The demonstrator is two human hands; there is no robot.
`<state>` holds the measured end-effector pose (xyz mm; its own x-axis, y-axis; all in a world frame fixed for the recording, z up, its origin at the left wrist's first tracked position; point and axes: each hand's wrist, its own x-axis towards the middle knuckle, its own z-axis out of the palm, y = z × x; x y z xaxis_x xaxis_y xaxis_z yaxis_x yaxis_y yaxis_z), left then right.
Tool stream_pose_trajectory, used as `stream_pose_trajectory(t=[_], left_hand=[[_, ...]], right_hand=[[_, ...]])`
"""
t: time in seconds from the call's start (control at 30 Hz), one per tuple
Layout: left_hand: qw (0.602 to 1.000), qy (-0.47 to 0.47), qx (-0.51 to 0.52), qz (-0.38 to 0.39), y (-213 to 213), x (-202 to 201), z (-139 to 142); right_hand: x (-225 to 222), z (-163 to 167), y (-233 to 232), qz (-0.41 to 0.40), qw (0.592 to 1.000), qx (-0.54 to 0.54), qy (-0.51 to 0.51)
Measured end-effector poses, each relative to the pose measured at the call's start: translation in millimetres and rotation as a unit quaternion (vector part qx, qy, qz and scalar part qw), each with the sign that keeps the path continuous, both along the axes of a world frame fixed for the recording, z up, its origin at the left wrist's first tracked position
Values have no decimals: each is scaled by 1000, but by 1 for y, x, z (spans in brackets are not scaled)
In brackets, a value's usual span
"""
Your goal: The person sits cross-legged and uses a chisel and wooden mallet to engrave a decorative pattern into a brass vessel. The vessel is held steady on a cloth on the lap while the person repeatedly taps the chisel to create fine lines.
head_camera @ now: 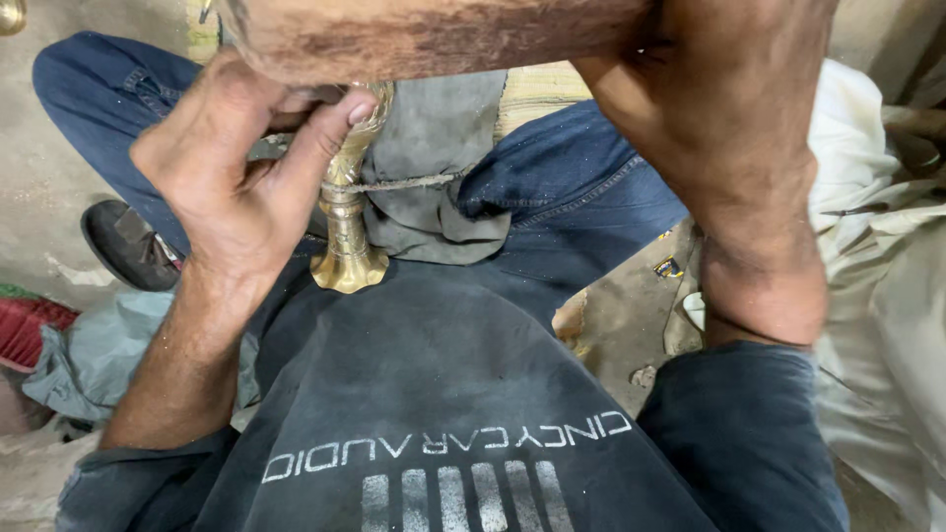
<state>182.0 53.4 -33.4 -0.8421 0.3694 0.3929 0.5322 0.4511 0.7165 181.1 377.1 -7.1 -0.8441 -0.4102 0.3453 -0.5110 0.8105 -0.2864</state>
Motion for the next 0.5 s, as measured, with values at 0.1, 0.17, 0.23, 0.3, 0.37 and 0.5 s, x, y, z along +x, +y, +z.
stream_pose_trajectory(t=[0.1,0.17,0.23,0.3,0.37,0.5], left_hand=[[1000,7,-18,9,0,0,0],[999,26,-37,9,0,2,-2],[997,46,-57,24,-2,4,-6],[995,65,-68,33,-3,3,-12],[994,75,-74,40,-4,4,-15],[993,88,-78,-18,-2,1,-9]], right_hand=[[-2,-1,-1,1,1000,-24,-9],[-2,-2,0,-11,1000,18,10],[-1,-2,0,-15,999,34,25],[1,-3,1,-26,999,32,34],[4,-5,0,-33,999,22,37],[6,-9,2,-60,997,-2,43]])
